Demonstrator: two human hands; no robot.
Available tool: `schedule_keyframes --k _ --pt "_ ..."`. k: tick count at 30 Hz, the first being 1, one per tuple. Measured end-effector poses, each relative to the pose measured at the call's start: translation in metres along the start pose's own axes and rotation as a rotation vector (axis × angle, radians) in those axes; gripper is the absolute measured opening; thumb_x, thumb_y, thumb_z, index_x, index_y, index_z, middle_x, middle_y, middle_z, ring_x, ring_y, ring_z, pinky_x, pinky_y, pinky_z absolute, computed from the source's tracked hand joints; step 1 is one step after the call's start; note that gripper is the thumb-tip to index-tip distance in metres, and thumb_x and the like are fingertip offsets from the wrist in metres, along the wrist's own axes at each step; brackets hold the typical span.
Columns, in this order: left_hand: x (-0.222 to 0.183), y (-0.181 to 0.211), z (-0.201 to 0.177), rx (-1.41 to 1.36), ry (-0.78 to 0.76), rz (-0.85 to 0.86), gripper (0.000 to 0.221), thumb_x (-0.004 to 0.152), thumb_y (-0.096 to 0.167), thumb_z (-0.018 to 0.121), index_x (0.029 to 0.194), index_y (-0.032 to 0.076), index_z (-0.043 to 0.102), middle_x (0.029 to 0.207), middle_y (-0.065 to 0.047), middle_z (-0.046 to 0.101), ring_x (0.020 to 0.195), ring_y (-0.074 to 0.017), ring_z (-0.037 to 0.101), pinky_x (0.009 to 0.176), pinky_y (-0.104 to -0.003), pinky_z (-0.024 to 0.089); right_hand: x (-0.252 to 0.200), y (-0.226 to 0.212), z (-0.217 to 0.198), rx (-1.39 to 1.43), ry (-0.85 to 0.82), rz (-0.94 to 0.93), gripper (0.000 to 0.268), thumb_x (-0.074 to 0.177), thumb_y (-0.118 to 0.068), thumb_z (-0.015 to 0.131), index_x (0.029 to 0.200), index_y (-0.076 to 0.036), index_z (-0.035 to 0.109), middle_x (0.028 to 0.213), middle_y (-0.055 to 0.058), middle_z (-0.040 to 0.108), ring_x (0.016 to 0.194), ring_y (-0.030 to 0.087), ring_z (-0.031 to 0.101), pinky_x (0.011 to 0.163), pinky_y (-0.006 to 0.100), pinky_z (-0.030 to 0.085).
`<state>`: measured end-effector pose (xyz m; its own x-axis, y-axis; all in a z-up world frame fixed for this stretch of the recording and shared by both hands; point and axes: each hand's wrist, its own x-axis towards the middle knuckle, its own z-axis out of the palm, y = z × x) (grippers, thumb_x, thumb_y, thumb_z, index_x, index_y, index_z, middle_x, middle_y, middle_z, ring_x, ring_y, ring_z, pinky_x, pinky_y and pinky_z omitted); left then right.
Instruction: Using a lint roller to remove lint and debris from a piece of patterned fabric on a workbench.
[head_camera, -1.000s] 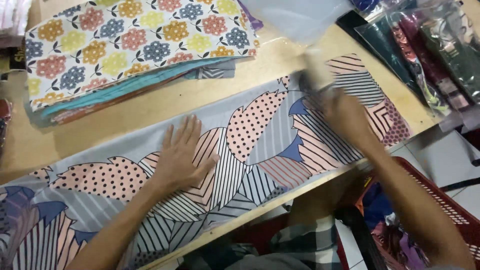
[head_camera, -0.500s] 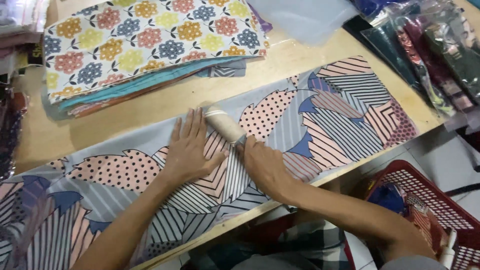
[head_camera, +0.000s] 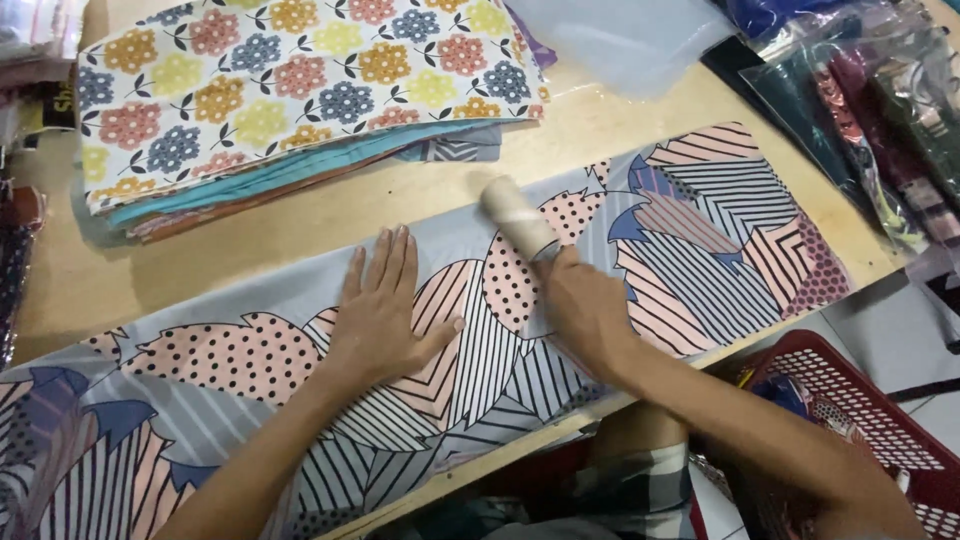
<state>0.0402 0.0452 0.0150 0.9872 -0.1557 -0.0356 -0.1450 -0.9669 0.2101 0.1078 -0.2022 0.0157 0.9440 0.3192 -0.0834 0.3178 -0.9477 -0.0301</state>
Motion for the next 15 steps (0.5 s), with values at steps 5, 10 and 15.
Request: schedule_keyframes --k 5,10,15 --pt "0.001 0.003 -0.001 -0.007 0.015 -0.012 0.114 0.088 0.080 0.047 0.159 -0.005 0.024 0.168 -0.027 0.021 0.157 -0.0403 0.015 0.125 -0.057 0.003 0.031 0.041 0.009 -0.050 -0.092 0.084 0.044 0.112 -0.044 0.030 0.103 -0.006 0.050 0.078 0.019 0.073 0.077 0.045 0.076 0.071 0.059 0.056" --pt "0.002 0.003 -0.002 -0.026 0.026 -0.007 0.114 0.088 0.081 0.049 0.159 -0.006 0.026 0.167 -0.028 0.023 0.157 -0.0413 0.016 0.125 -0.057 0.004 0.040 0.061 -0.001 -0.053 -0.120 0.099 0.043 0.112 -0.040 0.030 0.105 -0.003 0.051 0.082 0.022 0.074 0.081 0.048 0.076 0.076 0.060 0.056" --pt "0.003 0.004 -0.006 -0.001 -0.023 -0.030 0.113 0.088 0.078 0.050 0.160 -0.006 0.024 0.168 -0.028 0.021 0.157 -0.0413 0.015 0.124 -0.057 0.004 0.052 0.090 -0.009 -0.067 -0.046 0.148 0.041 0.114 -0.038 0.038 0.104 -0.001 0.053 0.083 0.025 0.074 0.082 0.048 0.076 0.077 0.059 0.057"
